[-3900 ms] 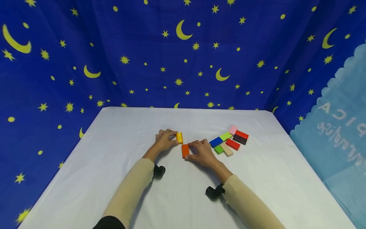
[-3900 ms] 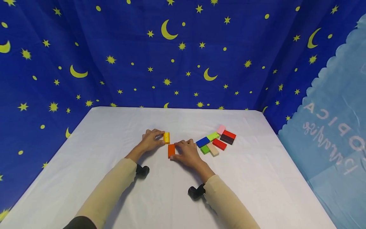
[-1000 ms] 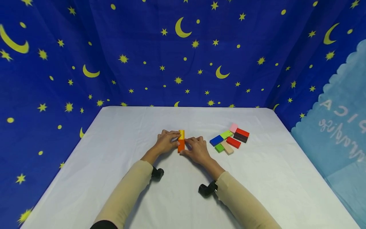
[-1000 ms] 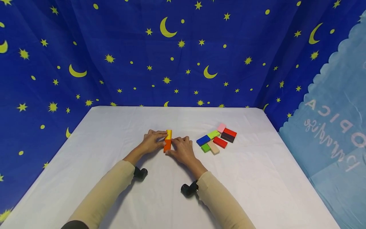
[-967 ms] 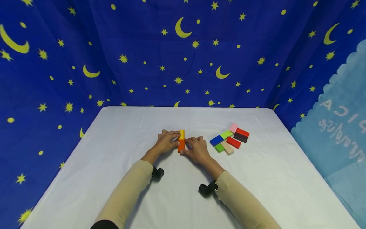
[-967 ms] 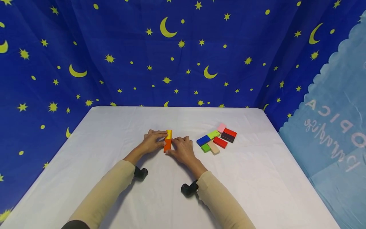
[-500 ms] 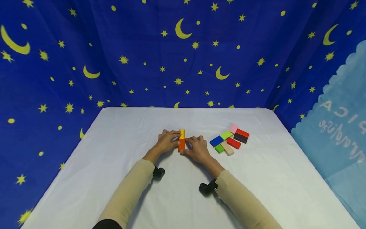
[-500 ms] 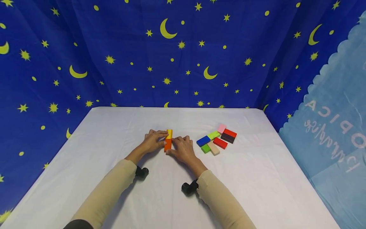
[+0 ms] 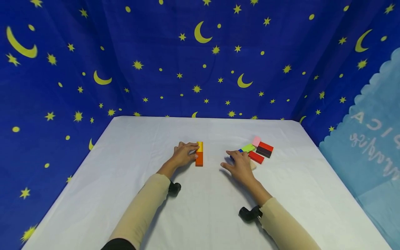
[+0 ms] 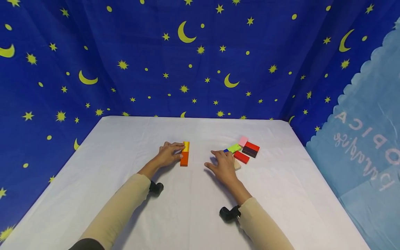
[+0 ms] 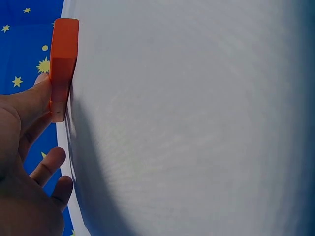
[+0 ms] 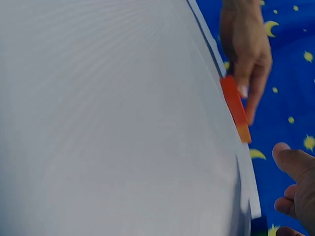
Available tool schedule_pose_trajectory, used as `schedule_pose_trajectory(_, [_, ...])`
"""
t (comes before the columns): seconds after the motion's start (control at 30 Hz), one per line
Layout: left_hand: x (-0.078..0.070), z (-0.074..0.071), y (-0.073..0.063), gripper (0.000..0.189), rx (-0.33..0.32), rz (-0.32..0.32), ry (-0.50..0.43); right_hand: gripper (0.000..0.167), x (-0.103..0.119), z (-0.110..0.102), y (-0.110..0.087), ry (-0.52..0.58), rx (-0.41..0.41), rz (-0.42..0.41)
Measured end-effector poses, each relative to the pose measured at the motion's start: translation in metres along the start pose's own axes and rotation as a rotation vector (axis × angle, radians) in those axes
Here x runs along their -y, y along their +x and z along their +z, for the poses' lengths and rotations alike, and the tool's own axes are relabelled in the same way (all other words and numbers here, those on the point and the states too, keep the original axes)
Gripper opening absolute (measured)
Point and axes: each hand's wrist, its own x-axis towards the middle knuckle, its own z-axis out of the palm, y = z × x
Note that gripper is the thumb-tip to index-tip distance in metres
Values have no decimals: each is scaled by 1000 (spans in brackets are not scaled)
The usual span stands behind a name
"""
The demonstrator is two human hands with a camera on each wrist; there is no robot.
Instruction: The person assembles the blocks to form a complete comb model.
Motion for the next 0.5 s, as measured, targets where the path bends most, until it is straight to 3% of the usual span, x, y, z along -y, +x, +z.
schedule_pose_trajectory(0.3, [1,0,-1,45,1,6,0,53,-39,-27,-27,-22,-148,61])
schedule_pose_trajectory(0.5, [-1,0,-2,45,4,18,-13,50,-52,-37,-35,-63,-151,115])
